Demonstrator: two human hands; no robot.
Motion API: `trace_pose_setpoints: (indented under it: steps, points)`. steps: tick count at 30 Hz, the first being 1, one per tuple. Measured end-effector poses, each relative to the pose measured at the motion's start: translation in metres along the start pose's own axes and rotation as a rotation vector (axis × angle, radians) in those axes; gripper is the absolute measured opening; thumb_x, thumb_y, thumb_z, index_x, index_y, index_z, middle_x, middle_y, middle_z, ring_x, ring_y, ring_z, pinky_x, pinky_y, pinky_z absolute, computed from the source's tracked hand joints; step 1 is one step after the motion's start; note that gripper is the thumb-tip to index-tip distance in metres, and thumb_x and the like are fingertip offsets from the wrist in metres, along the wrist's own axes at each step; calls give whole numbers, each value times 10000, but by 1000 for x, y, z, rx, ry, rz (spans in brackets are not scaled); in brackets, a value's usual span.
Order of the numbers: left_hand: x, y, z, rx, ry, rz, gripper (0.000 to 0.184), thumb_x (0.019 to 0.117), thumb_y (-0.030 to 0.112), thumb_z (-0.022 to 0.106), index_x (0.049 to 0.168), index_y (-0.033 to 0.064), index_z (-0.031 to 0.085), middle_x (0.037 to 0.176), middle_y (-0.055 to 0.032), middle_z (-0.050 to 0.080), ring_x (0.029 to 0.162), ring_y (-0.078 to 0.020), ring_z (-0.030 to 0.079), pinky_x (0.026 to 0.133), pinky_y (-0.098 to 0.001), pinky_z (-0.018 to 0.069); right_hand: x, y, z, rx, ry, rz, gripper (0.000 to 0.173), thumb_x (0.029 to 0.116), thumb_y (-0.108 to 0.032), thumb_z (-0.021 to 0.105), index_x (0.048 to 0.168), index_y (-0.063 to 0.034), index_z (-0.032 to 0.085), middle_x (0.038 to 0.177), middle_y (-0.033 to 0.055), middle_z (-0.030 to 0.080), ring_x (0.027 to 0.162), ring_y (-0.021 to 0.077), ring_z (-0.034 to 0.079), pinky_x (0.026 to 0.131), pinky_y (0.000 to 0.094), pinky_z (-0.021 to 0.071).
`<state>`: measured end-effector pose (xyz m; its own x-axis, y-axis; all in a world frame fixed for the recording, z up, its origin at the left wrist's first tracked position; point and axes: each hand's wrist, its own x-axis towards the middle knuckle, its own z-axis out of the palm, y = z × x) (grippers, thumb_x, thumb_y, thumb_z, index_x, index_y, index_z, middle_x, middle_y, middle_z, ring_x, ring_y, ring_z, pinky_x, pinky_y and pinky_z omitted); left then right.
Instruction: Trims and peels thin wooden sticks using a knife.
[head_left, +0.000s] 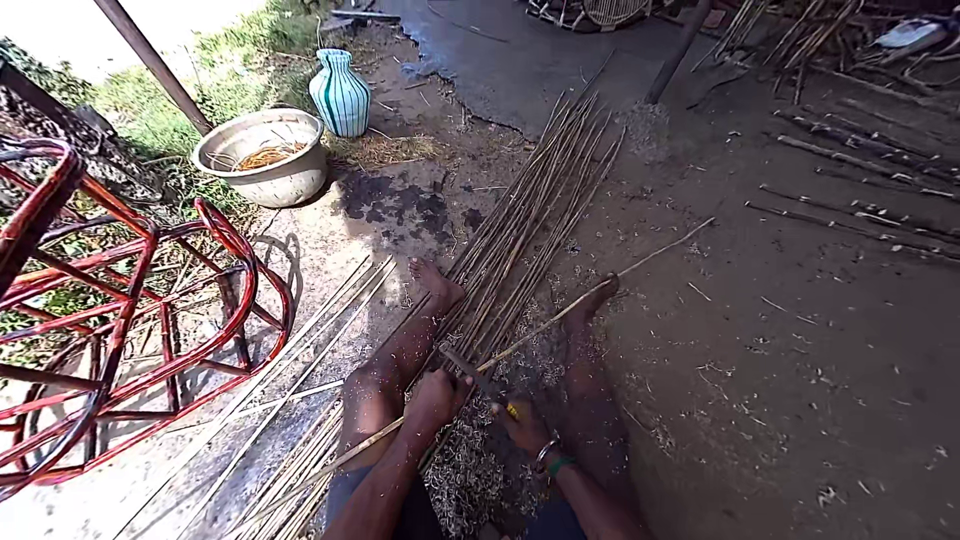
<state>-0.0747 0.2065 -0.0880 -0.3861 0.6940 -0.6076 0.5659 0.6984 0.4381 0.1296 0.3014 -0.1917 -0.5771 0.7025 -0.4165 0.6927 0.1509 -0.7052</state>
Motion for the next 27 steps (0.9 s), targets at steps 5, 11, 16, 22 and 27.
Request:
trace_pose_setpoints:
  steps: [5,11,16,22,27]
  points:
    - [-2,4,4,56,-31,-27,597,1060,578,389,1203,80,687,1178,-188,703,1146,-359,674,963,-597,524,-5,-1,-2,25,11,31,522,1074,-426,469,1081,56,669,890,190,650,826,311,646,817,503,534]
    - [-1,6,5,95,-47,-47,628,1060,594,350,1217,81,676,1211,-191,693,1177,-368,661,967,-615,514,-6,1,1,27,21,43,532,1078,-433,451,1080,52,669,865,185,654,795,309,654,793,507,543]
    - [10,-7,12,60,-105,44,628,1077,551,373,1155,13,688,1139,-238,688,1114,-389,670,964,-613,509,-2,11,8,172,167,159,532,1100,-419,445,1073,70,654,790,158,599,684,268,599,690,457,536]
    - [10,-8,11,54,-131,54,626,1083,543,355,1155,13,680,1123,-233,688,1096,-391,672,946,-618,512,-3,8,6,217,171,178,532,1101,-422,439,1081,71,639,779,144,575,658,252,575,656,435,524]
    - [9,-8,9,48,-142,30,664,1086,561,323,1186,4,671,1169,-245,677,1136,-397,659,965,-628,499,5,11,-1,106,152,102,526,1073,-426,473,1030,55,681,842,177,651,780,297,644,782,511,536]
